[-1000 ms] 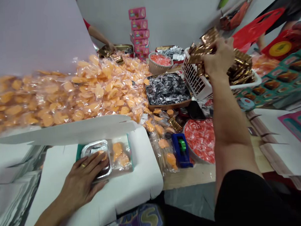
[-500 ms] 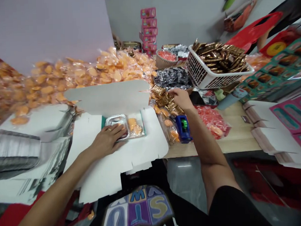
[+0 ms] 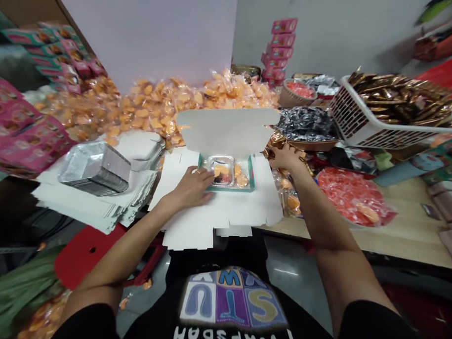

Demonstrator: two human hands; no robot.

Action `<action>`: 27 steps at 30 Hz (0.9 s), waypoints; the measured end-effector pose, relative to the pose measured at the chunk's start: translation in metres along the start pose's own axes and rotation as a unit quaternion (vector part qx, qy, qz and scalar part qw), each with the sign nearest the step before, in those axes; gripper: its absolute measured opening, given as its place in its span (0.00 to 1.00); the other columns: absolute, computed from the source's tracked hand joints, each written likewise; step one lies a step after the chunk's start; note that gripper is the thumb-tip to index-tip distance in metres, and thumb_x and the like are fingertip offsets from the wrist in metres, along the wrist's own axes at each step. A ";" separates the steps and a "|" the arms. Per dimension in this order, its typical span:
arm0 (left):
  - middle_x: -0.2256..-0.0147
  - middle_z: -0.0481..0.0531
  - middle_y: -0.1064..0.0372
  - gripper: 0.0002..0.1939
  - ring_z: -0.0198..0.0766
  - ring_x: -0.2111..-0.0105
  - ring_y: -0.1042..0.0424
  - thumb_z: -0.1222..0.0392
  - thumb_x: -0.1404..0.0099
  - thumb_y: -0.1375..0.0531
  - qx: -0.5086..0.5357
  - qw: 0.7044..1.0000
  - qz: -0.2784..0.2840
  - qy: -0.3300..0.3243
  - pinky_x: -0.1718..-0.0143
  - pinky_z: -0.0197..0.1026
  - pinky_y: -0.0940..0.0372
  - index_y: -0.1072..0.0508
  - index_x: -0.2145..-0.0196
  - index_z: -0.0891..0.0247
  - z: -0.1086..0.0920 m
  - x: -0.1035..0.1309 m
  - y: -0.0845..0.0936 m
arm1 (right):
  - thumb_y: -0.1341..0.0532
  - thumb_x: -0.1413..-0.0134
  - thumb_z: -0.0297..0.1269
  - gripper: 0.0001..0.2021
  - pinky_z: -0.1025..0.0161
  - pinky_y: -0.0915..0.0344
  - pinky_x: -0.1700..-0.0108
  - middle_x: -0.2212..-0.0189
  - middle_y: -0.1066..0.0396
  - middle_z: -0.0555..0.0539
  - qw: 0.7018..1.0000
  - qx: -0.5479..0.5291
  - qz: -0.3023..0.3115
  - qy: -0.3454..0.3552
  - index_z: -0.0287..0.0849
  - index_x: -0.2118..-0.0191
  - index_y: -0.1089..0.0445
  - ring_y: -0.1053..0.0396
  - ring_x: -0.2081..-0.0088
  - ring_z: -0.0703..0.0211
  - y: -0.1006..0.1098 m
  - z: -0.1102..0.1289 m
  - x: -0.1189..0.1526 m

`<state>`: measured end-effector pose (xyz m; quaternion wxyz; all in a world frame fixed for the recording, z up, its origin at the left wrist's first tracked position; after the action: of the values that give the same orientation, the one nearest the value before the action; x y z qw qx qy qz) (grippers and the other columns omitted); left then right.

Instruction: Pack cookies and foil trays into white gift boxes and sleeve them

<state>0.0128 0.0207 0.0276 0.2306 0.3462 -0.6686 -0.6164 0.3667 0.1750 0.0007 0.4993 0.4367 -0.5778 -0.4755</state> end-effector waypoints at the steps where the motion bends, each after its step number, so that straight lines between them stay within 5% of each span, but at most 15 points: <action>1: 0.38 0.66 0.22 0.23 0.61 0.36 0.25 0.55 0.25 0.38 -0.005 1.000 0.009 -0.005 0.28 0.69 0.41 0.23 0.36 0.63 -0.002 -0.003 -0.001 | 0.32 0.36 0.55 0.40 0.21 0.44 0.30 0.25 0.40 0.21 1.000 -0.003 0.012 0.004 0.47 0.22 0.33 0.38 0.28 0.15 0.002 0.000 -0.003; 8: 0.29 0.65 0.29 0.28 0.65 0.27 0.35 0.48 0.24 0.35 -0.024 0.999 0.017 -0.040 0.26 0.68 0.42 0.26 0.32 0.62 -0.015 -0.025 -0.005 | 0.43 0.29 0.37 0.24 0.45 0.28 0.38 0.43 0.19 0.30 0.992 -0.085 -0.071 0.061 0.41 0.36 0.18 0.23 0.42 0.35 0.016 -0.014 0.007; 11: 0.26 0.62 0.31 0.29 0.63 0.26 0.34 0.46 0.22 0.36 -0.005 0.997 0.066 -0.051 0.24 0.68 0.42 0.27 0.30 0.60 -0.015 -0.025 -0.022 | 0.43 0.29 0.38 0.23 0.44 0.26 0.40 0.48 0.20 0.29 0.970 -0.140 -0.196 0.041 0.37 0.39 0.17 0.24 0.44 0.34 0.035 -0.040 0.030; 14: 0.24 0.59 0.34 0.30 0.61 0.23 0.38 0.46 0.22 0.36 0.065 0.996 0.016 -0.061 0.22 0.68 0.43 0.30 0.27 0.54 -0.007 -0.014 -0.019 | 0.40 0.30 0.41 0.18 0.44 0.25 0.45 0.55 0.20 0.33 0.912 -0.245 -0.323 0.062 0.39 0.47 0.16 0.22 0.51 0.36 0.058 -0.053 0.073; 17: 0.26 0.61 0.32 0.31 0.58 0.25 0.34 0.43 0.22 0.37 0.179 0.970 -0.166 -0.017 0.25 0.64 0.37 0.30 0.27 0.53 0.017 -0.002 0.009 | 0.39 0.26 0.44 0.16 0.48 0.23 0.50 0.57 0.20 0.40 0.865 -0.345 -0.287 0.223 0.44 0.46 0.18 0.22 0.56 0.43 0.064 -0.007 0.112; 21: 0.41 0.62 0.20 0.25 0.48 0.44 0.19 0.43 0.23 0.36 0.315 0.824 -0.446 0.154 0.41 0.52 0.24 0.26 0.36 0.58 0.080 0.011 0.039 | 0.40 0.30 0.31 0.18 0.48 0.23 0.43 0.47 0.20 0.41 0.837 -0.308 -0.207 0.403 0.50 0.40 0.19 0.21 0.47 0.45 0.049 0.109 0.141; 24: 0.46 0.59 0.20 0.29 0.46 0.50 0.19 0.44 0.32 0.27 0.405 0.751 -0.477 0.208 0.46 0.48 0.23 0.26 0.40 0.57 0.119 0.001 0.040 | 0.39 0.38 0.22 0.27 0.44 0.23 0.39 0.40 0.24 0.35 0.862 -0.231 -0.179 0.413 0.45 0.36 0.23 0.23 0.43 0.42 0.030 0.161 0.139; 27: 0.45 0.60 0.22 0.37 0.48 0.48 0.19 0.52 0.42 0.21 0.460 0.740 -0.435 0.229 0.43 0.51 0.23 0.26 0.38 0.57 0.141 -0.013 0.041 | 0.41 0.40 0.20 0.28 0.41 0.25 0.36 0.41 0.23 0.32 0.875 -0.221 -0.208 0.377 0.42 0.36 0.25 0.24 0.43 0.39 0.035 0.151 0.135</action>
<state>-0.0901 0.1245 0.0510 -0.1039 0.7937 -0.5748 -0.1696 0.1996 0.0657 0.0496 0.6521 0.5718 -0.1211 -0.4828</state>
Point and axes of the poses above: each hand's wrist, its own x-axis away from the middle knuckle, its own y-axis out of the back of the hand, z = x × y, the point moved 7 cm from there along -x, towards the middle knuckle
